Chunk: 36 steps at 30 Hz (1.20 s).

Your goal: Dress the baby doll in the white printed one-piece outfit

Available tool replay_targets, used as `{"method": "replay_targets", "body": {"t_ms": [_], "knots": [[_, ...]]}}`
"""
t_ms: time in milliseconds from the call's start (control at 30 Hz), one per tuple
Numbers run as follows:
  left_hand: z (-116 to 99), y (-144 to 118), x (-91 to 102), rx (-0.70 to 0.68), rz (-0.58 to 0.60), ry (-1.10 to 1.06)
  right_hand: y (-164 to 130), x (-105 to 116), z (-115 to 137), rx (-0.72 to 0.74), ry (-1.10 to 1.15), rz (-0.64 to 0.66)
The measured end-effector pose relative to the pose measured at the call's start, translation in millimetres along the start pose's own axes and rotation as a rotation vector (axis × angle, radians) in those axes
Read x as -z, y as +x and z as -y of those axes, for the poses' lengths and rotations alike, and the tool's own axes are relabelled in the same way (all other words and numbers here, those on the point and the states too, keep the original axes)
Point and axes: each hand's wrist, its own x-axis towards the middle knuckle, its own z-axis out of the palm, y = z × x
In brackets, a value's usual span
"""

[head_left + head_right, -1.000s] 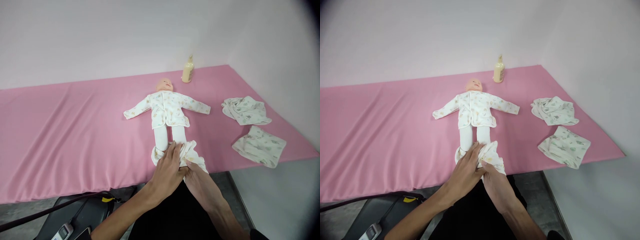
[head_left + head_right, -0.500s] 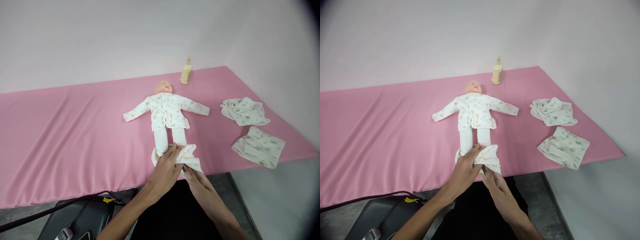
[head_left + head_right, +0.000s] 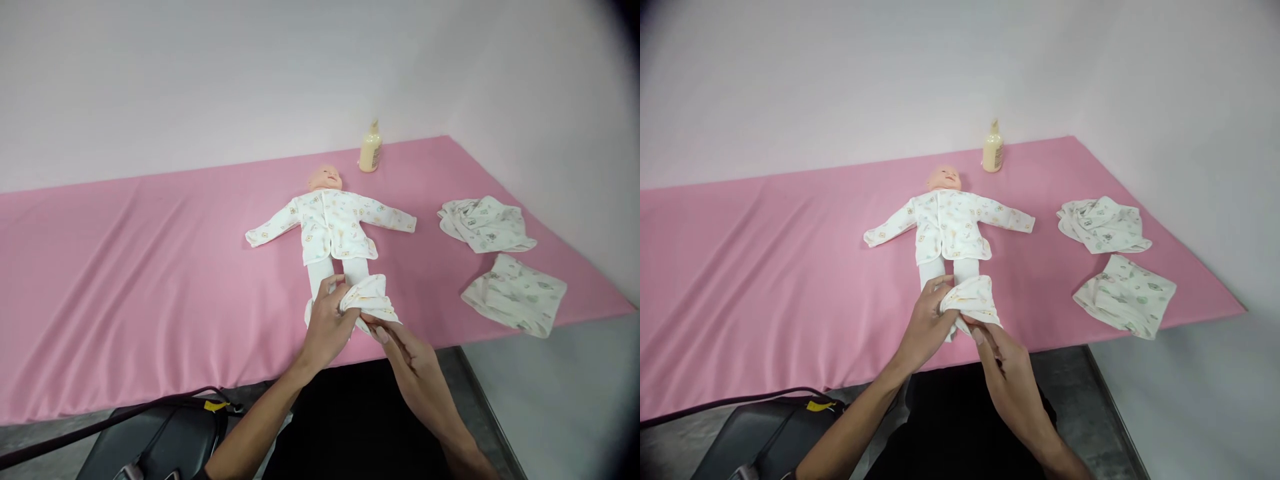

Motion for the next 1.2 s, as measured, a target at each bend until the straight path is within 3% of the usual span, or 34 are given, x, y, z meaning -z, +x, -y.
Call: {"method": "replay_targets", "body": {"t_ms": [167, 233, 267, 333, 467, 533, 667, 867, 1067, 1200], "knots": [[-2, 7, 4.2, -0.013, -0.064, -0.06, -6, 3, -8, 0.328, -0.219, -0.419], [-1, 10, 5.8, -0.01, -0.072, -0.068, 1, 9, -13, 0.324, -0.212, -0.553], [0, 11, 6.1, -0.007, -0.071, -0.08, 6, 12, -15, 0.285, -0.174, -0.553], [2, 12, 5.7, -0.02, -0.074, -0.096, 20, 18, -17, 0.185, -0.027, -0.397], [6, 11, 4.0, -0.067, -0.081, -0.091, 40, 28, -14, 0.069, 0.298, 0.131], [6, 10, 3.2, -0.075, -0.074, -0.087, 42, 30, -13, 0.061, 0.335, 0.246], [6, 8, 1.1, -0.089, -0.042, -0.092, 41, 32, -20, 0.014, 0.25, 0.257], [6, 6, -1.2, -0.083, -0.022, -0.121, 51, 41, -34, -0.03, 0.159, 0.377], [5, 2, -3.2, -0.12, -0.013, -0.057, 58, 23, -32, 0.056, 0.071, 0.135], [5, 2, 4.4, -0.127, 0.063, 0.006, 68, 25, -38, 0.138, 0.0, 0.138]]}}
